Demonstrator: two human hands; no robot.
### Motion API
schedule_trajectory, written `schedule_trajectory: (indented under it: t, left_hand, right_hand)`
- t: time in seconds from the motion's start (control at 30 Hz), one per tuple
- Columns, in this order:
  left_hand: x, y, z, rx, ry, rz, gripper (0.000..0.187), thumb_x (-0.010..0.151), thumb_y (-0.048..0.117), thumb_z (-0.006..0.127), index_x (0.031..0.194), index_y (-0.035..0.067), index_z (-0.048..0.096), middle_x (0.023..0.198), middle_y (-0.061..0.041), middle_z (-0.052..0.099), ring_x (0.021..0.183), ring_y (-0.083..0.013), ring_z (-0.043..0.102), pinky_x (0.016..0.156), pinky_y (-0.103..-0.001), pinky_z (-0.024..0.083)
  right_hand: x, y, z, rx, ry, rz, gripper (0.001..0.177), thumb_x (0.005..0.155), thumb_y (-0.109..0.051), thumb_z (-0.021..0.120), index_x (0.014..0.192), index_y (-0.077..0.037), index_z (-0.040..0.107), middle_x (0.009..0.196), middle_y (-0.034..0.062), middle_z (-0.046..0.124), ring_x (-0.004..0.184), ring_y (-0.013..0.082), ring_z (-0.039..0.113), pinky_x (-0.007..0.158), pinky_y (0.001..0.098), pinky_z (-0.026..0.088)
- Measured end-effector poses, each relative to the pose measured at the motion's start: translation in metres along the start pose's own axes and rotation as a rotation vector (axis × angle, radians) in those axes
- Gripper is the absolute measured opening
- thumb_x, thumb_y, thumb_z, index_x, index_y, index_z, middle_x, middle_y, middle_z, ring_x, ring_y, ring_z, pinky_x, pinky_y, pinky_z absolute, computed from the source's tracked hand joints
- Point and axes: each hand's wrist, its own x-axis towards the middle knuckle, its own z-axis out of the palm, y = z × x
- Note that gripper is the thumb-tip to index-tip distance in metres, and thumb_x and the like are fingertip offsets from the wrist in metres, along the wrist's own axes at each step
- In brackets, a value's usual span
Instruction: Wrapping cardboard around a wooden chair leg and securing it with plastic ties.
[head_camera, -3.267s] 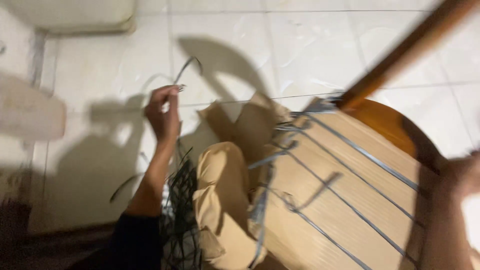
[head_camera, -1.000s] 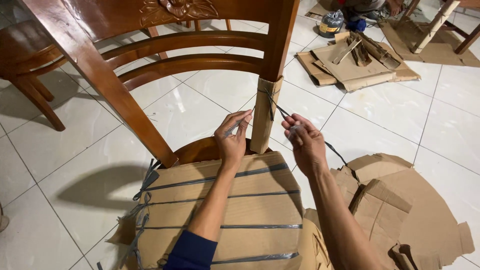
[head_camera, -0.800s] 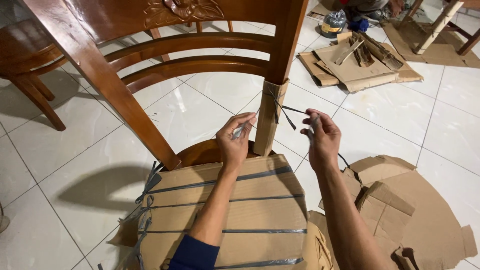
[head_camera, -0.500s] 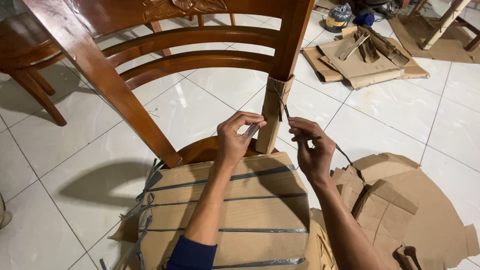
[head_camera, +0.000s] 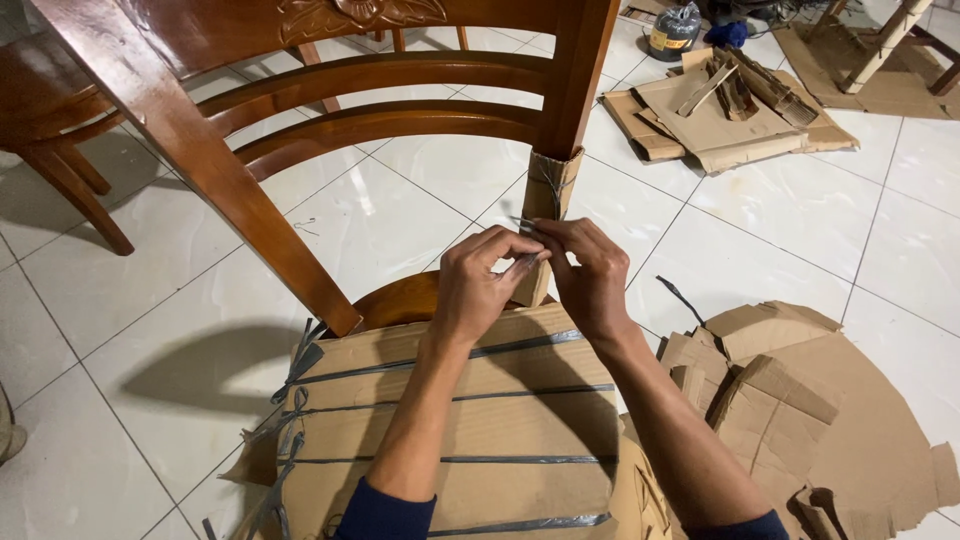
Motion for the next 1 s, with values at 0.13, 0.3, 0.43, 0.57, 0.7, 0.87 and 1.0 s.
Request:
schedule_trajectory:
  t: [0.13,0.3,0.43,0.57,0.7,0.87,1.0]
  left_hand:
    - [-0.001,-0.002,0.008,-0.018,0.051,-0.008,0.016,0.085,0.001,0.080,0.093,0.015,0.077,0.083,-0.006,0.076,0.074,-0.0259,0.074,0.065,-0.033,0.058]
    - [-0.004,-0.030,0.023,-0.040,0.193,0.086,0.008,0.087,0.018,0.082,0.092,0.023,0.079,0.089,0.004,0.078,0.084,-0.0198,0.070,0.080,-0.034,0.053]
    - [0.001,-0.003,0.011,0.000,0.083,-0.035,0.030,0.110,0.034,0.048,0.120,0.019,0.071,0.123,-0.004,0.067,0.121,-0.0267,0.054,0.105,-0.045,0.040]
    - [-0.009,-0.029,0.023,0.118,-0.025,-0.119,0.023,0.105,0.020,0.047,0.112,0.014,0.068,0.120,-0.007,0.055,0.120,-0.0336,0.049,0.099,-0.048,0.038]
    - [-0.011,-0.043,0.034,0.249,0.080,-0.176,0.021,0.102,0.023,0.056,0.087,0.012,0.065,0.095,-0.002,0.051,0.100,-0.0278,0.052,0.088,-0.044,0.040]
    - [-0.017,-0.050,0.047,-0.028,0.130,-0.446,0.032,0.103,0.037,0.060,0.083,0.015,0.074,0.085,-0.002,0.055,0.087,-0.0228,0.056,0.086,-0.039,0.041]
    - [0.000,0.014,0.038,-0.718,0.290,-0.891,0.020,0.095,0.032,0.070,0.099,0.014,0.078,0.093,0.001,0.067,0.090,-0.0104,0.049,0.082,-0.030,0.036]
  right_hand:
    - [0.012,-0.010,-0.010,-0.035,-0.111,-0.045,0.017,0.095,0.004,0.068,0.108,-0.002,0.077,0.090,0.0167,0.073,0.078,0.0340,0.070,0.067,0.0415,0.058]
    - [0.001,0.016,-0.013,-0.024,-0.234,-0.032,0.018,0.094,0.011,0.064,0.104,0.001,0.076,0.094,0.0190,0.070,0.087,0.0357,0.071,0.071,0.0400,0.058]
    - [0.008,0.003,-0.021,-0.014,-0.264,-0.020,0.010,0.094,0.008,0.067,0.098,0.001,0.072,0.095,0.0183,0.069,0.090,0.0372,0.071,0.071,0.0400,0.057]
    - [0.008,0.001,-0.025,-0.172,-0.257,-0.149,0.012,0.090,0.008,0.072,0.099,0.000,0.075,0.093,0.0183,0.071,0.090,0.0319,0.072,0.071,0.0359,0.058]
    - [0.004,0.015,-0.014,-0.302,-0.151,-0.333,0.012,0.090,0.008,0.072,0.098,-0.001,0.075,0.085,0.0156,0.071,0.080,0.0268,0.071,0.066,0.0307,0.058]
    - [0.004,0.018,-0.004,-0.275,-0.045,-0.378,0.012,0.091,0.006,0.074,0.095,-0.005,0.076,0.085,0.0107,0.070,0.077,0.0248,0.069,0.063,0.0297,0.056]
    - [-0.002,0.015,0.001,-0.207,0.022,-0.320,0.015,0.090,0.009,0.074,0.094,-0.005,0.078,0.086,0.0106,0.071,0.075,0.0245,0.068,0.062,0.0322,0.056]
